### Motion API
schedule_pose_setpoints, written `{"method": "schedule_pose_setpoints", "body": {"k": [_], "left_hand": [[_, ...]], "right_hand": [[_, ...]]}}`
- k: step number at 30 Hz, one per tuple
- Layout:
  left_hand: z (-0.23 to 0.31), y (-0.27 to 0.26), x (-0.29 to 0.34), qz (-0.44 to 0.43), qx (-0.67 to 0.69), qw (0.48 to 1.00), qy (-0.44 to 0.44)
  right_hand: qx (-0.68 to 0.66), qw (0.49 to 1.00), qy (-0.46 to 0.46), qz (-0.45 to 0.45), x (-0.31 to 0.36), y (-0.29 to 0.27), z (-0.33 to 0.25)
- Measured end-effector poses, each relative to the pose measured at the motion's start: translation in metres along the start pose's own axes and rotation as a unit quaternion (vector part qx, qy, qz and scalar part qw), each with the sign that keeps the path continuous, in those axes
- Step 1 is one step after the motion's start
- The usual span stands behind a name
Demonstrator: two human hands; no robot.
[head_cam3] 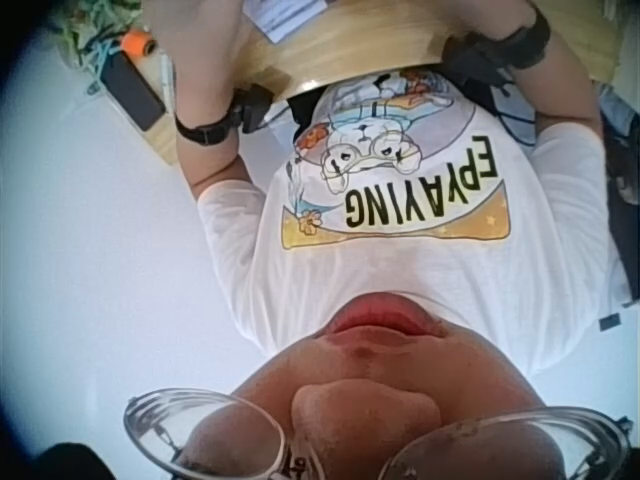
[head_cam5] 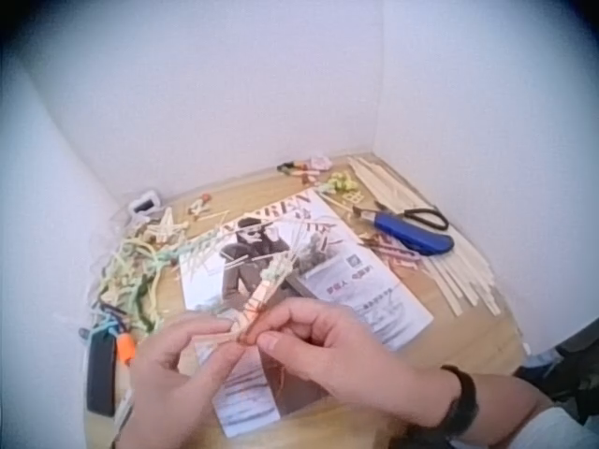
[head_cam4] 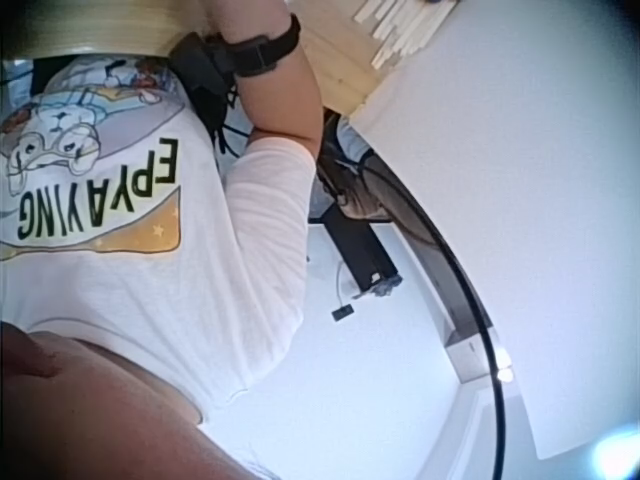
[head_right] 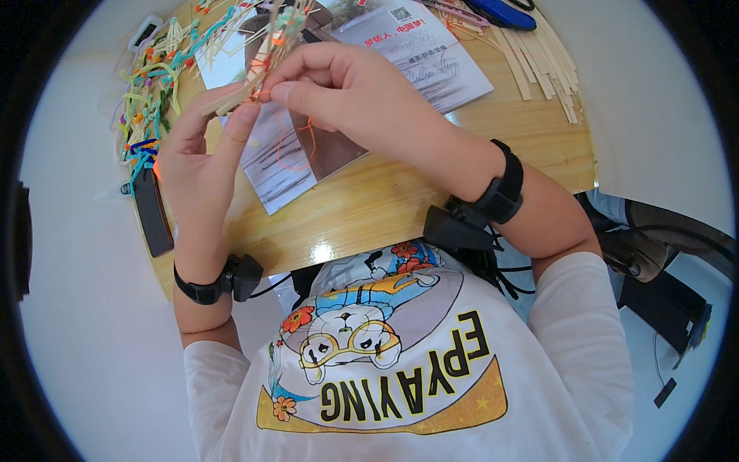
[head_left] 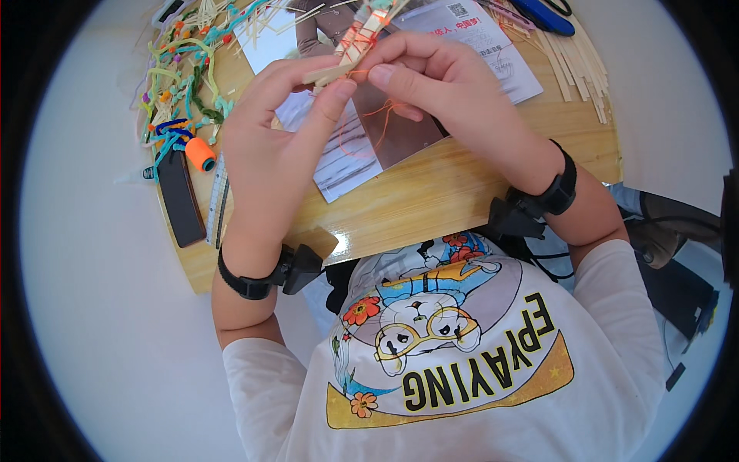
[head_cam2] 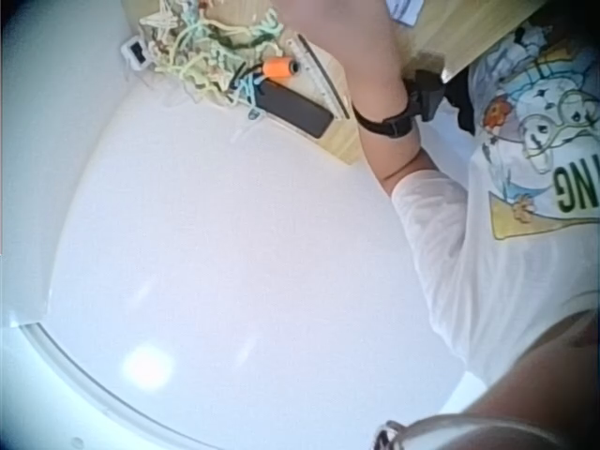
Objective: The recorder is weaving a small decorative craft using thin bamboo strips and colored thread on a desk.
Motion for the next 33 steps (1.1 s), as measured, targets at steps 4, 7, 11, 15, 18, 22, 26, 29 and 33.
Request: {"method": "schedule_pose_setpoints", "body": {"k": [4, 7, 11, 15, 18, 22, 26, 29, 33], "left_hand": [[-0.004, -0.004, 0.001, 0.017, 0.220, 0.970, -0.099], [-0.013, -0.006, 0.003, 0.023, 0.336, 0.925, -0.175], [-0.011, -0.006, 0.004, -0.010, 0.416, 0.894, -0.168], [-0.014, -0.015, 0.002, 0.018, 0.392, 0.903, -0.177], [-0.017, -0.022, 0.002, 0.020, 0.377, 0.908, -0.183], [-0.017, -0.026, 0.002, 0.019, 0.356, 0.915, -0.190], [-0.014, -0.026, 0.002, 0.032, 0.338, 0.925, -0.171], [-0.009, -0.025, 0.003, 0.032, 0.327, 0.931, -0.157], [-0.007, -0.023, 0.006, 0.014, 0.361, 0.921, -0.148]], "right_hand": [[0.026, 0.999, -0.005, 0.018, 0.003, -0.007, -0.017], [0.039, 0.999, -0.030, 0.005, 0.007, -0.004, -0.032], [0.071, 0.997, -0.035, 0.023, 0.011, -0.008, -0.047], [0.145, 0.987, -0.067, 0.035, 0.018, -0.018, -0.061], [0.142, 0.986, -0.075, 0.053, 0.028, -0.030, -0.075], [0.189, 0.966, -0.154, 0.082, 0.039, -0.063, -0.082], [0.121, 0.980, -0.160, 0.019, 0.040, -0.079, -0.094], [0.107, 0.984, -0.140, 0.039, 0.040, -0.085, -0.089], [0.093, 0.985, -0.130, 0.069, 0.034, -0.095, -0.082]]}}
Point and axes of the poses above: each hand's wrist, its own x-axis away from the middle knuckle, its own y-axis out of the palm, z = x × y, the point moved 7 cm from there along -x, towards the middle knuckle, and after that the axes turned 10 degrees about x, right-handed, at the moved point
